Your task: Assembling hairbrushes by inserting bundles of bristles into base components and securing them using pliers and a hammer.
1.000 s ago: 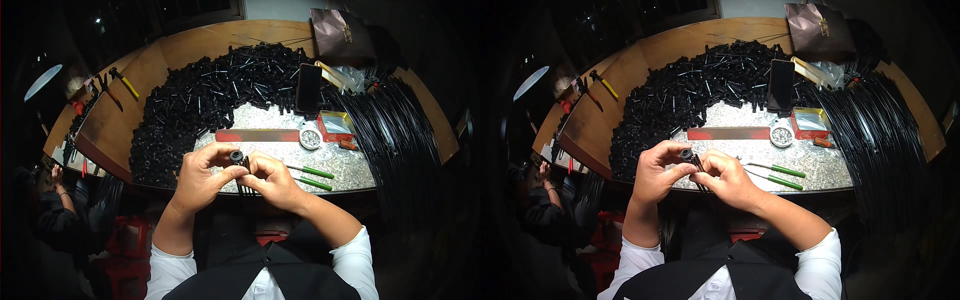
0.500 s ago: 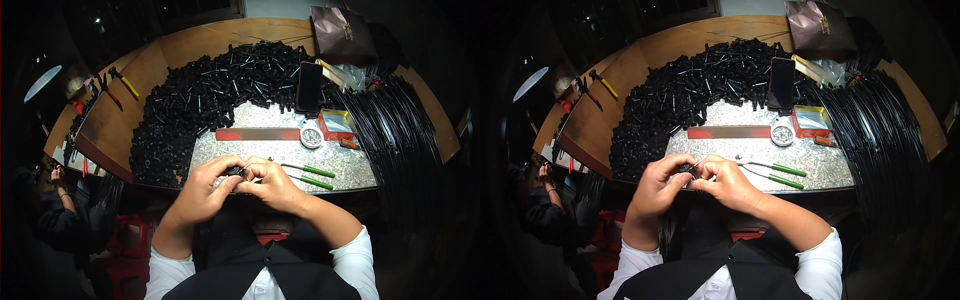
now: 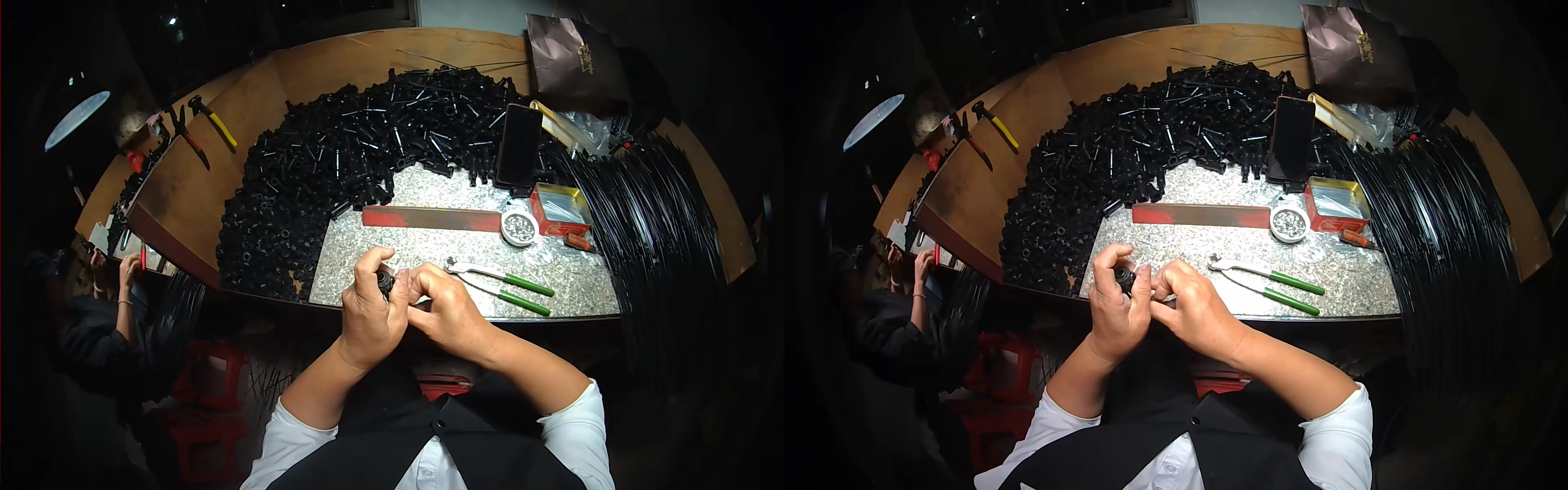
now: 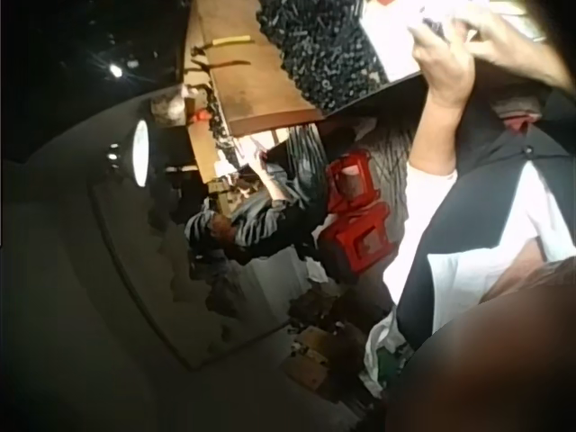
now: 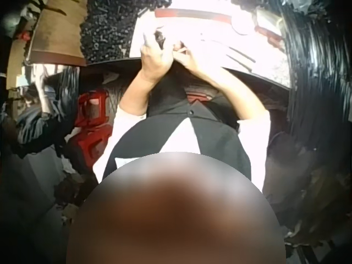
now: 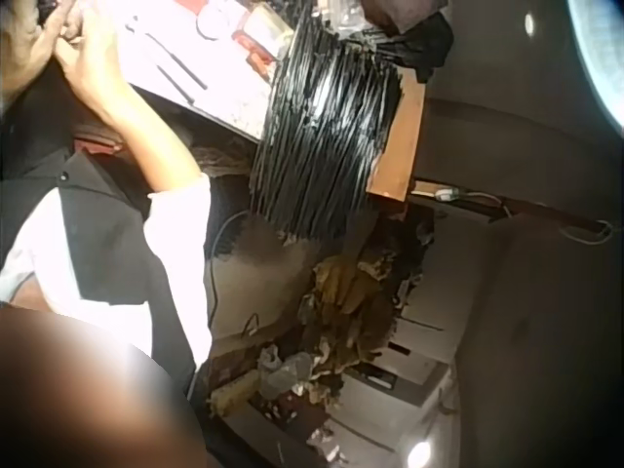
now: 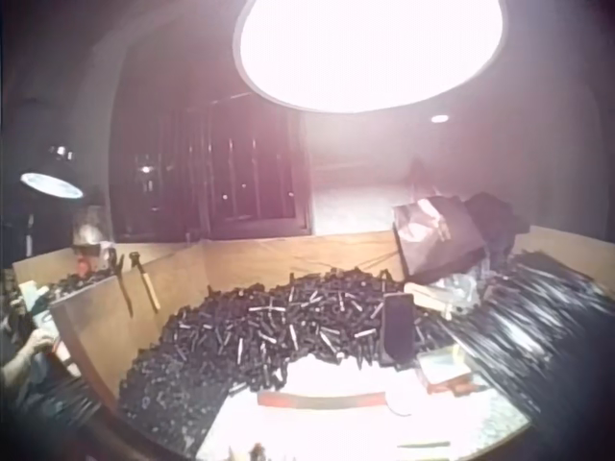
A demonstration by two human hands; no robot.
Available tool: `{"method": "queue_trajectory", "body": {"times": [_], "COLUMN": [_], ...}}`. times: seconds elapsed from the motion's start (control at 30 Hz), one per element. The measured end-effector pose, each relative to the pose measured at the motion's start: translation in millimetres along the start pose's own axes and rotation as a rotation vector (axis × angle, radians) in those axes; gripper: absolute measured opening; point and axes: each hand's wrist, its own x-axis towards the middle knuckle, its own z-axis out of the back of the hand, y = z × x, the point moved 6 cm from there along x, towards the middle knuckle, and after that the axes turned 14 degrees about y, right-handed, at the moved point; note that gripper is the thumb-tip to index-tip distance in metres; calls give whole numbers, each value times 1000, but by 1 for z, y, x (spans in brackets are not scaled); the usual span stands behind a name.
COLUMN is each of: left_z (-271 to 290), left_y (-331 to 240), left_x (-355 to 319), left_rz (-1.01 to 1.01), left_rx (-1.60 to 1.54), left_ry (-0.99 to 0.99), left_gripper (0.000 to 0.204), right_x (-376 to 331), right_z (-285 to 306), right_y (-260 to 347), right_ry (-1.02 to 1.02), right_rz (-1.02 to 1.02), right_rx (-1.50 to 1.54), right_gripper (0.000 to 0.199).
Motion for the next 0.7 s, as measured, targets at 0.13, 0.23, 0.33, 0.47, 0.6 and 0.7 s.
{"method": "queue_trajectory", "body": {"times": [0.13, 0.23, 0.33, 0.47, 0.6, 0.7], "left_z": [-5, -2, -1, -9, -38, -42], "left_y": [19, 16, 12, 23, 52, 60], "left_x": [-11, -10, -8, -15, -28, -36], "left_rz": [70, 45, -14, 106, 263, 386], "left_rx": [-143, -133, -80, -312, -647, -751], "left_ry": [14, -12, -58, 38, 159, 263], "left_gripper": [37, 39, 39, 43, 32, 15], "right_x": [-15, -32, -53, -74, -93, -93], "right_z": [2, 13, 33, 60, 65, 66], "right_y": [-2, -10, -22, -35, -52, -56], "right_ry": [67, 111, 44, 38, 114, 137], "right_rz": [-131, -122, -148, -282, -337, -332], "right_rx": [5, -169, -471, -893, -968, -994], "right_gripper": [22, 23, 24, 27, 31, 32]}}
